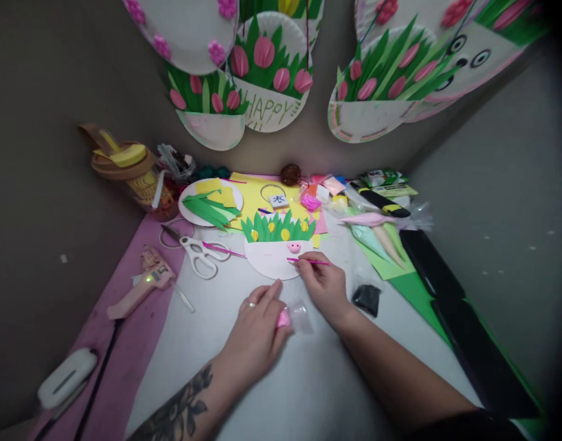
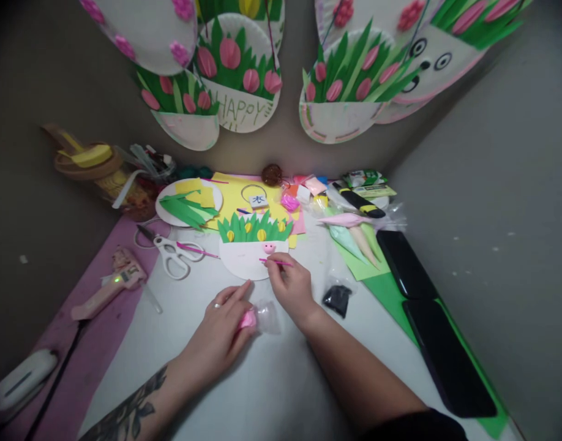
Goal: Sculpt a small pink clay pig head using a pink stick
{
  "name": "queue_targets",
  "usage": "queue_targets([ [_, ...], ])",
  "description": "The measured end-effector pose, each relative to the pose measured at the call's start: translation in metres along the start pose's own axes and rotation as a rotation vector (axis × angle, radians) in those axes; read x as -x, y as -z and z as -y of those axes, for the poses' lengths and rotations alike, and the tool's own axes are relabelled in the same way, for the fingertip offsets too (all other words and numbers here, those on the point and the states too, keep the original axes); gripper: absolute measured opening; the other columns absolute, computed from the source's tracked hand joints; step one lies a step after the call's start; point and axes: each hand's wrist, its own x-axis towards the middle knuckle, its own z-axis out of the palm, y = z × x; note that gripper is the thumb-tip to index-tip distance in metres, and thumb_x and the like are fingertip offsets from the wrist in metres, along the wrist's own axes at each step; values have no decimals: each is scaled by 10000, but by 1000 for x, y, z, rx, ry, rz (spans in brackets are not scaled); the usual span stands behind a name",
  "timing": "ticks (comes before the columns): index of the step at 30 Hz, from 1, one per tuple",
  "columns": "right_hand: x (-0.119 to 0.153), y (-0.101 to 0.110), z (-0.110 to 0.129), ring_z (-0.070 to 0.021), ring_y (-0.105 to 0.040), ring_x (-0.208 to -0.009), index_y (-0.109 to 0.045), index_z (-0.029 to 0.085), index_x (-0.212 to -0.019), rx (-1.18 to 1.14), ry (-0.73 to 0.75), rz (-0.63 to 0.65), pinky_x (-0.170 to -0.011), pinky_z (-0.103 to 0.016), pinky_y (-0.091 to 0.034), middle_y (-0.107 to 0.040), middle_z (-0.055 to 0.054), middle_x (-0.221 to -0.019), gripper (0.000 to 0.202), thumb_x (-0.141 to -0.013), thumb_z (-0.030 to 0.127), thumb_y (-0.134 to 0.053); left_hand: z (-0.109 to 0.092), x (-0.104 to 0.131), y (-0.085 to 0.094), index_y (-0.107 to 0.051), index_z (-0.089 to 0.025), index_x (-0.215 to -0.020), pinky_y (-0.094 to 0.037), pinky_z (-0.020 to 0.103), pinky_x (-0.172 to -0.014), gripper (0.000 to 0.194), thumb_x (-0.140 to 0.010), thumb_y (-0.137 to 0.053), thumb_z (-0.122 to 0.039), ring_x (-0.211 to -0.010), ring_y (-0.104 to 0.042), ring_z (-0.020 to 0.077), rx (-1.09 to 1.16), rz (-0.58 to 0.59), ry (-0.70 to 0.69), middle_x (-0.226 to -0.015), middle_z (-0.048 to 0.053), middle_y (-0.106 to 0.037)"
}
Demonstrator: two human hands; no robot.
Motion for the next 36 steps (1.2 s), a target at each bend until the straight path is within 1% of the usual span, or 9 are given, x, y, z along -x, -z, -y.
queue_targets([
  [3,-1,-2,-2,-171,-709,-755,-655,218,-864,65,52,6,-740,-294,-562,-741,-23,-826,125,-889,257,-540,-1,0,0,-575,-165,-1020,-405,562,-1027,165,-893,-508,-247,-1298,-415,339,1,36,27,-1505,137,-405],
  [6,-3,-4,-3,-171,-712,-779,-652,220,-879,87,72,18,-751,-292,-564,-744,-24,-850,137,-898,248,-519,-2,-1,-1,-571,-168,-1038,-392,572,-1033,177,-890,-513,-243,-1313,-400,344,2,56,46,-1506,136,-404],
  [13,-3,-6,-8,-177,-692,-794,-643,224,-877,99,140,11,-758,-313,-549,-726,-25,-820,138,-873,174,-514,-1,-1,-2,-561,-169,-1051,-403,583,-1008,185,-882,-525,-233,-1310,-399,349,1,48,43,-1508,149,-396],
  [21,-3,-5,-6,-177,-670,-784,-633,229,-882,128,197,33,-749,-320,-534,-708,-24,-794,166,-867,148,-489,-3,-2,0,-562,-162,-1047,-396,580,-1009,183,-886,-523,-242,-1317,-398,356,2,61,57,-1505,157,-400],
  [26,-3,-7,-7,-175,-660,-784,-617,214,-871,148,225,53,-745,-318,-525,-700,-33,-799,163,-865,126,-481,-4,-2,-1,-562,-159,-1051,-389,586,-1012,187,-895,-508,-245,-1318,-390,356,0,75,59,-1514,156,-386],
  [30,-3,-7,-7,-175,-658,-780,-615,211,-878,143,248,54,-743,-317,-526,-698,-36,-800,162,-866,125,-477,-3,-2,-2,-560,-160,-1051,-390,584,-1012,185,-895,-510,-245,-1318,-392,354,1,61,54,-1510,157,-391],
  [36,-3,-7,-6,-185,-667,-794,-627,226,-889,139,216,59,-750,-336,-537,-708,-36,-815,178,-860,139,-474,-2,-2,-2,-560,-165,-1038,-401,581,-1003,177,-893,-520,-260,-1308,-405,354,7,47,44,-1507,155,-396],
])
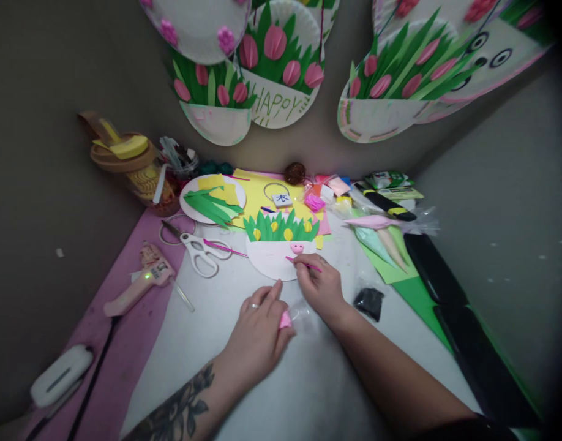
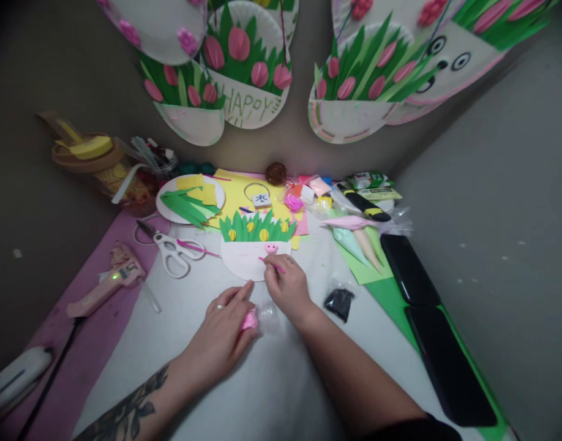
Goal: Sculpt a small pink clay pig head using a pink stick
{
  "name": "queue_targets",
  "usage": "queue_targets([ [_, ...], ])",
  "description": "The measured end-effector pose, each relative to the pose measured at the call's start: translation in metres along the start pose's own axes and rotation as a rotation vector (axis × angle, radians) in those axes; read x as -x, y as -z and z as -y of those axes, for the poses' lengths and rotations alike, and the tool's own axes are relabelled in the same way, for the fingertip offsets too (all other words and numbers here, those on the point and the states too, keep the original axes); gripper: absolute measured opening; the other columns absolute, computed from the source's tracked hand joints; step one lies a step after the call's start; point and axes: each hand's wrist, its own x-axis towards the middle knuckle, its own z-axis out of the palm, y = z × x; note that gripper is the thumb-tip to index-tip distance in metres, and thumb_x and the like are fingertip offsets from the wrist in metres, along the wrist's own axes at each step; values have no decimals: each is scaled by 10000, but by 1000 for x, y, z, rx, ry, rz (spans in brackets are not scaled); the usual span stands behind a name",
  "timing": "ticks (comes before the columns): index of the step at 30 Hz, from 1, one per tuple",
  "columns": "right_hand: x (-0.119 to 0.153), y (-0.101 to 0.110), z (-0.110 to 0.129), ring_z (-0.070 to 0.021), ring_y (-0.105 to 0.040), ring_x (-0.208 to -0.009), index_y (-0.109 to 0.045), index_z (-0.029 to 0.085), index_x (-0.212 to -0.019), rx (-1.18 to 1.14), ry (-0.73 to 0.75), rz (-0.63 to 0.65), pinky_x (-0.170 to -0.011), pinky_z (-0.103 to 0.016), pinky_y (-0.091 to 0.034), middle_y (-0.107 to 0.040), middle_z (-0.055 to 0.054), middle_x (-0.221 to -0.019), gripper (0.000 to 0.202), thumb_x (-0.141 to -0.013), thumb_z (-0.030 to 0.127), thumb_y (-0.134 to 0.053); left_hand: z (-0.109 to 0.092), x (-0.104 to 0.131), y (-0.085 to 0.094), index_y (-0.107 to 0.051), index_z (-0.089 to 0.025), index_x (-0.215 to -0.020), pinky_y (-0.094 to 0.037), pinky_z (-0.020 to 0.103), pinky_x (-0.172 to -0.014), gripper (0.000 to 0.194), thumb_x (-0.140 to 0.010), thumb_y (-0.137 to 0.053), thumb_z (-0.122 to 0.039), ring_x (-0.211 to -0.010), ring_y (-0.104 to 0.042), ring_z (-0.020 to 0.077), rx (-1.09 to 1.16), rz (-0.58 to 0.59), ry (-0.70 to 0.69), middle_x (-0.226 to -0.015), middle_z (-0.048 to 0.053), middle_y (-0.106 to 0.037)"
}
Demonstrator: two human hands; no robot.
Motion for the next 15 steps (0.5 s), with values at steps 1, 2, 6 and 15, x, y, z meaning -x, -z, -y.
queue_targets([
  [1,0,0,0,-186,-667,-792,-629,226,-888,0,1,-2,-749,-337,-538,-709,-37,-815,179,-858,138,-475,0,0,0,-560,-164,-1040,-400,580,-1004,179,-892,-521,-258,-1309,-404,354,0,3,0,-1507,156,-397],
  [2,0,0,0,-186,-667,-791,-629,225,-886,1,3,-3,-749,-336,-539,-710,-37,-815,180,-857,137,-475,0,0,0,-559,-163,-1043,-398,581,-1006,181,-892,-521,-253,-1311,-403,355,-1,5,1,-1507,157,-397],
  [6,0,0,0,-185,-665,-795,-628,229,-884,4,-1,8,-756,-339,-539,-710,-37,-819,185,-861,136,-470,0,1,0,-561,-162,-1047,-393,589,-1006,182,-896,-509,-248,-1316,-396,362,-6,12,2,-1513,159,-387],
  [15,-1,1,2,-181,-655,-771,-616,225,-861,15,23,8,-738,-331,-534,-695,-36,-792,175,-864,137,-464,0,1,-1,-562,-161,-1049,-390,586,-1011,186,-891,-513,-245,-1319,-393,362,-8,7,3,-1510,157,-392],
])
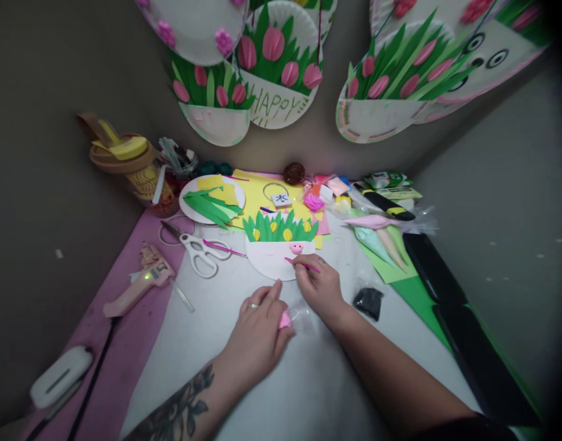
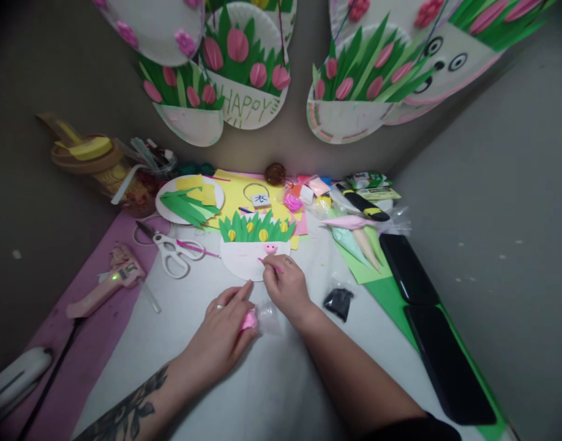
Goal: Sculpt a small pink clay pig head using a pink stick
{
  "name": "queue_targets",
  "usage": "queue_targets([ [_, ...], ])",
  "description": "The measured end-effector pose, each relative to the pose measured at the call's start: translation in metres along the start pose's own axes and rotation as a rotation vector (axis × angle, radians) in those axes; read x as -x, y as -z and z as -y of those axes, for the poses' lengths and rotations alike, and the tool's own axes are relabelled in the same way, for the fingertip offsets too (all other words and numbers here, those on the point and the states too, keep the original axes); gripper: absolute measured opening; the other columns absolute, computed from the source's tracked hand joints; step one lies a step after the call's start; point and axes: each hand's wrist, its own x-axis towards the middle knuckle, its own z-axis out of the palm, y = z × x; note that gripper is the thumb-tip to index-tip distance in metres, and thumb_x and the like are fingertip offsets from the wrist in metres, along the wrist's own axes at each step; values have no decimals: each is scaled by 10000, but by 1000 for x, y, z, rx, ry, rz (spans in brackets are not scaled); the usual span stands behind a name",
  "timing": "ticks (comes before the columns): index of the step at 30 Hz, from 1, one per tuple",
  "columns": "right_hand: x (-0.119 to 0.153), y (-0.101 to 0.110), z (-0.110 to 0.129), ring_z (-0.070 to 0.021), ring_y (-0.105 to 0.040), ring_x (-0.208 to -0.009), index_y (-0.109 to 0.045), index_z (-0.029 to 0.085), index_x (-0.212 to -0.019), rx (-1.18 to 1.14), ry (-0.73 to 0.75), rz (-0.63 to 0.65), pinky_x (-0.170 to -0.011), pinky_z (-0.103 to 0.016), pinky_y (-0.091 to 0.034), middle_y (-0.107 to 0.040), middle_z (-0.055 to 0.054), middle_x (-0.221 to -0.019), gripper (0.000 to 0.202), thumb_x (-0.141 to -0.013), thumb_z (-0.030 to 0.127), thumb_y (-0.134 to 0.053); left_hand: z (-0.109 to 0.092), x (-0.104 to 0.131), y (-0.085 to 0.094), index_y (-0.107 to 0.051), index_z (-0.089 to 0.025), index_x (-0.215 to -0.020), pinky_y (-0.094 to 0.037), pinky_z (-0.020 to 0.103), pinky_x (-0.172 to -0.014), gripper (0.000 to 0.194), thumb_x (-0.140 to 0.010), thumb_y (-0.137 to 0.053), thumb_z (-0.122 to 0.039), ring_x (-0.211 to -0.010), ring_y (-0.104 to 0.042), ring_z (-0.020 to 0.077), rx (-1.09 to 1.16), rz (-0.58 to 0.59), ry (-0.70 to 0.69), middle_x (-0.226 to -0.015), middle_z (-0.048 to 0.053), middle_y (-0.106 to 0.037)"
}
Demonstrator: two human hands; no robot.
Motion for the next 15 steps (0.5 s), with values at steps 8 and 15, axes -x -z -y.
queue_targets([
  [8,1,0,-1,-185,-646,-774,-615,222,-845,-16,-4,8,-743,-338,-528,-688,-37,-781,173,-855,135,-466,1,0,-1,-568,-173,-1042,-409,578,-994,179,-877,-533,-233,-1297,-416,349,8,-41,-17,-1492,154,-418],
  [15,0,2,1,-185,-649,-783,-606,229,-850,-9,7,21,-739,-339,-531,-693,-36,-794,175,-859,130,-462,1,0,-1,-562,-171,-1048,-400,577,-1003,184,-885,-527,-248,-1315,-399,354,1,-10,-5,-1508,150,-398],
])
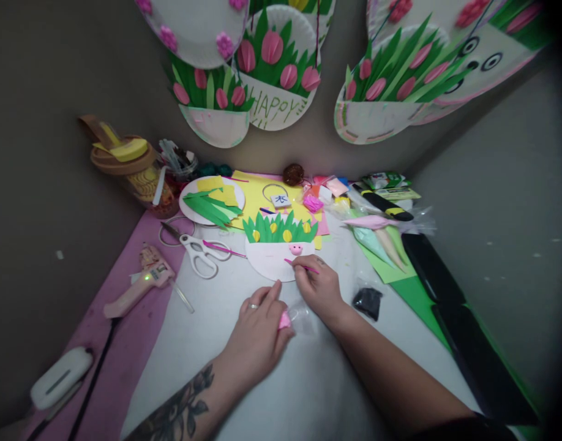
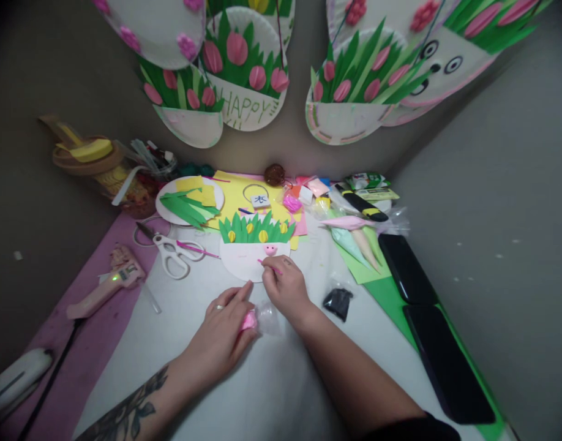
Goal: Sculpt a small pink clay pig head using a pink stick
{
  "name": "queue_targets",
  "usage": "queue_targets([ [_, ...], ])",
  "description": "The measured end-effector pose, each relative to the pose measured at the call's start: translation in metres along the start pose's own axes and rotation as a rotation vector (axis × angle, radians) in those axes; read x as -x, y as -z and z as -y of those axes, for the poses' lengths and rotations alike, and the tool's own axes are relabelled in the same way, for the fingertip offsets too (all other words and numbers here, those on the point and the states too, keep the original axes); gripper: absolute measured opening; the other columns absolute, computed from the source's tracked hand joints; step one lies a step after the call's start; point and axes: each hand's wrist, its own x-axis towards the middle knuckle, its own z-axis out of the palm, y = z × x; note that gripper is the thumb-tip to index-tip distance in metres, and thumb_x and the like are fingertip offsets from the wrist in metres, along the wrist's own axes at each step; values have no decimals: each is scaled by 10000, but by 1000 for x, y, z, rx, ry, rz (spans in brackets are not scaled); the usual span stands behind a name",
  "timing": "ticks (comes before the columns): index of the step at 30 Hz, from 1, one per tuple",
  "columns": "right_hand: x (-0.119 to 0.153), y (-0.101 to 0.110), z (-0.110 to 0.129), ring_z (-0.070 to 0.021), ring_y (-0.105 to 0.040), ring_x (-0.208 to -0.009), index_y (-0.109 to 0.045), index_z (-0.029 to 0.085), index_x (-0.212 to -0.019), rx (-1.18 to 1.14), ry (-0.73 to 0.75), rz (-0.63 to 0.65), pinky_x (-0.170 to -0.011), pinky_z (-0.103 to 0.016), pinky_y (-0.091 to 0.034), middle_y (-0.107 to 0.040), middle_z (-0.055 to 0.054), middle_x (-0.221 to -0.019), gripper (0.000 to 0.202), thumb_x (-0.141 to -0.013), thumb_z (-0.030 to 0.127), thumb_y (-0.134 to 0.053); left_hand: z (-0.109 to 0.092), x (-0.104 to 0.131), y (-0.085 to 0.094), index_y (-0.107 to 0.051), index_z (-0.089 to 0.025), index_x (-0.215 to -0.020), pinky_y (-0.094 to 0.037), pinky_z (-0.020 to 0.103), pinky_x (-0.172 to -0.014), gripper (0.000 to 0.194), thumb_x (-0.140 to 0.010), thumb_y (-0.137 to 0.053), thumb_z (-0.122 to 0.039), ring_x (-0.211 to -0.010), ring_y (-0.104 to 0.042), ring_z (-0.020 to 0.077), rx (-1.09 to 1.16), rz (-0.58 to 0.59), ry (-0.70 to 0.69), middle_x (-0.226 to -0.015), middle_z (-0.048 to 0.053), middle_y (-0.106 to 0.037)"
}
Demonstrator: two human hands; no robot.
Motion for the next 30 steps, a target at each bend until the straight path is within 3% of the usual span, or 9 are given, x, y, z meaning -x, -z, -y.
queue_targets([
  [30,-1,2,1,-168,-633,-739,-581,212,-810,51,71,-12,-694,-310,-519,-667,-21,-748,182,-841,89,-451,-3,-1,2,-560,-167,-1064,-376,562,-1033,195,-902,-506,-260,-1338,-371,344,-20,55,38,-1535,131,-360],
])
